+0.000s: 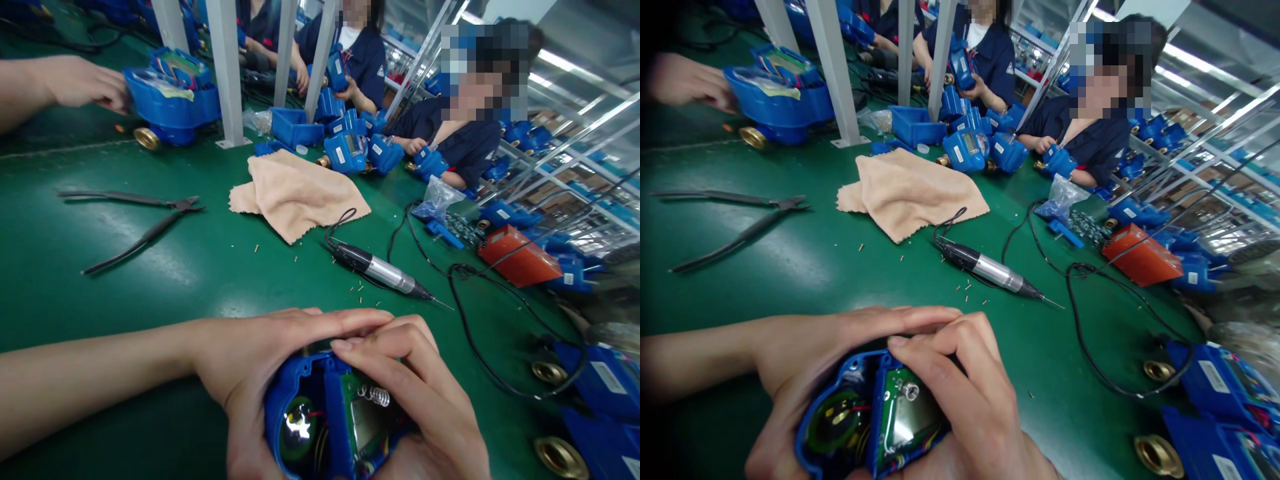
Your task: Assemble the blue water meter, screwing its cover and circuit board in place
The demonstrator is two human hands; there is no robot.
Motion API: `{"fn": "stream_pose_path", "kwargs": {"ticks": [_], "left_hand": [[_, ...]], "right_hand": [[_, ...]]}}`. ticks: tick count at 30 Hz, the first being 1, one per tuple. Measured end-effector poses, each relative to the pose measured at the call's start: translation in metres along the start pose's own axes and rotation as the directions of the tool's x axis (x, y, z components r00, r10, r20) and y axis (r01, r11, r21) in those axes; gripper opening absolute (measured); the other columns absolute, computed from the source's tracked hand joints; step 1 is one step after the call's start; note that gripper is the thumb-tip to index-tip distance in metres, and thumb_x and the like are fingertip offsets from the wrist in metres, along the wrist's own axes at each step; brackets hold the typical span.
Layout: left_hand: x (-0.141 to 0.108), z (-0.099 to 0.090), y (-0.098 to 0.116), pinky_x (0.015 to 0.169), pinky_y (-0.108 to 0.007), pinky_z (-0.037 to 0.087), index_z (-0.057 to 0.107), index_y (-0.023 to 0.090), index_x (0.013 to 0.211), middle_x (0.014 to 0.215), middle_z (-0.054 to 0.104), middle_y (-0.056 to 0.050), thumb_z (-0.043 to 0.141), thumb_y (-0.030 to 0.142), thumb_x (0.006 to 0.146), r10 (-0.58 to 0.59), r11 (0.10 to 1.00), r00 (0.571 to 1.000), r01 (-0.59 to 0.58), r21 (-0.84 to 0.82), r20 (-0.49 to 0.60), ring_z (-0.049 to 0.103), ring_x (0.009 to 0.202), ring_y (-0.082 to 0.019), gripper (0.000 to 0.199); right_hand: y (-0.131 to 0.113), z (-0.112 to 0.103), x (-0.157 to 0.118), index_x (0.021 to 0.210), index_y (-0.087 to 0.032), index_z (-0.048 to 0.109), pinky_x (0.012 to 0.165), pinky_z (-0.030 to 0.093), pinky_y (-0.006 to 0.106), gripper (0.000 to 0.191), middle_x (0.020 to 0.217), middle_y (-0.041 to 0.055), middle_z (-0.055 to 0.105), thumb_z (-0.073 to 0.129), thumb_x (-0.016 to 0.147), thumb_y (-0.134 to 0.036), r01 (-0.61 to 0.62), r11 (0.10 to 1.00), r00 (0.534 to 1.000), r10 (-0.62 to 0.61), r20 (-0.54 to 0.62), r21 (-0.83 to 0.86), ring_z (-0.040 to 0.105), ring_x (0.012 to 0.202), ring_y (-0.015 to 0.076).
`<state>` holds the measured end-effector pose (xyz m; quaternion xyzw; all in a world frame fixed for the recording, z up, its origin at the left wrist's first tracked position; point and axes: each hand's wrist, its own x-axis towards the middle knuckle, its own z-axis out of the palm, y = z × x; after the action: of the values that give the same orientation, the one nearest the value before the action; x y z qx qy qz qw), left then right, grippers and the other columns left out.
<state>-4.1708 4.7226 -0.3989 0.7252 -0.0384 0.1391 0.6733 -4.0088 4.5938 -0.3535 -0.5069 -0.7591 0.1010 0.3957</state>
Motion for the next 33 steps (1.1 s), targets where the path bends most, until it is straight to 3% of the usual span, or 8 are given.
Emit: {"fn": "stream_pose_path", "kwargs": {"ticks": [5, 9, 15, 20, 33], "left_hand": [[0.002, 0.002, 0.005, 0.112, -0.044, 0.029, 0.026, 0.019, 0.148, 0.148, 0.039, -0.006, 0.079, 0.049, 0.058, 0.016, 1.000, 0.999, -0.016, 0.013, 0.035, 0.043, 0.130, -0.035, 0.109], [0.002, 0.006, 0.012, 0.111, -0.046, 0.030, 0.027, 0.018, 0.147, 0.146, 0.042, -0.006, 0.079, 0.044, 0.057, 0.006, 0.997, 0.999, -0.008, 0.075, 0.032, 0.046, 0.127, -0.037, 0.107], [0.001, 0.008, 0.013, 0.111, -0.043, 0.032, 0.019, 0.022, 0.150, 0.149, 0.037, -0.005, 0.084, 0.039, 0.044, 0.054, 0.984, 0.995, -0.067, 0.166, 0.083, 0.046, 0.127, -0.037, 0.125], [0.000, 0.009, 0.015, 0.109, -0.042, 0.035, 0.015, 0.024, 0.151, 0.148, 0.038, -0.004, 0.085, 0.037, 0.043, 0.079, 0.971, 0.993, -0.096, 0.220, 0.086, 0.049, 0.125, -0.037, 0.129], [-0.004, 0.009, 0.013, 0.111, -0.042, 0.033, 0.014, 0.025, 0.151, 0.149, 0.038, -0.004, 0.085, 0.039, 0.046, 0.088, 0.969, 0.994, -0.102, 0.224, 0.069, 0.044, 0.129, -0.036, 0.127]], "right_hand": [[-0.003, -0.002, -0.001, 0.122, -0.019, 0.061, 0.075, 0.052, 0.039, 0.063, 0.089, 0.0071, 0.059, 0.079, 0.067, -0.045, -0.002, 1.000, 0.999, 0.001, 0.040, 0.029, 0.058, 0.091, 0.0247], [-0.010, -0.003, -0.003, 0.120, -0.025, 0.062, 0.076, 0.051, 0.040, 0.056, 0.089, 0.0063, 0.060, 0.078, 0.068, -0.040, -0.045, 0.999, 0.998, 0.044, 0.043, 0.030, 0.058, 0.092, 0.0252], [-0.016, -0.004, -0.007, 0.118, -0.023, 0.062, 0.071, 0.050, 0.040, 0.069, 0.088, 0.0061, 0.057, 0.081, 0.058, -0.053, 0.030, 0.999, 1.000, -0.030, 0.009, -0.019, 0.057, 0.088, 0.0252], [-0.021, -0.006, -0.005, 0.114, -0.023, 0.062, 0.073, 0.050, 0.039, 0.058, 0.091, 0.0056, 0.057, 0.079, 0.065, -0.046, 0.009, 1.000, 1.000, -0.008, 0.028, -0.027, 0.055, 0.087, 0.0229], [-0.016, -0.003, -0.011, 0.114, -0.024, 0.063, 0.071, 0.048, 0.040, 0.059, 0.088, 0.0040, 0.056, 0.079, 0.061, -0.043, -0.022, 0.999, 1.000, 0.022, 0.003, 0.028, 0.056, 0.084, 0.0232]]}}
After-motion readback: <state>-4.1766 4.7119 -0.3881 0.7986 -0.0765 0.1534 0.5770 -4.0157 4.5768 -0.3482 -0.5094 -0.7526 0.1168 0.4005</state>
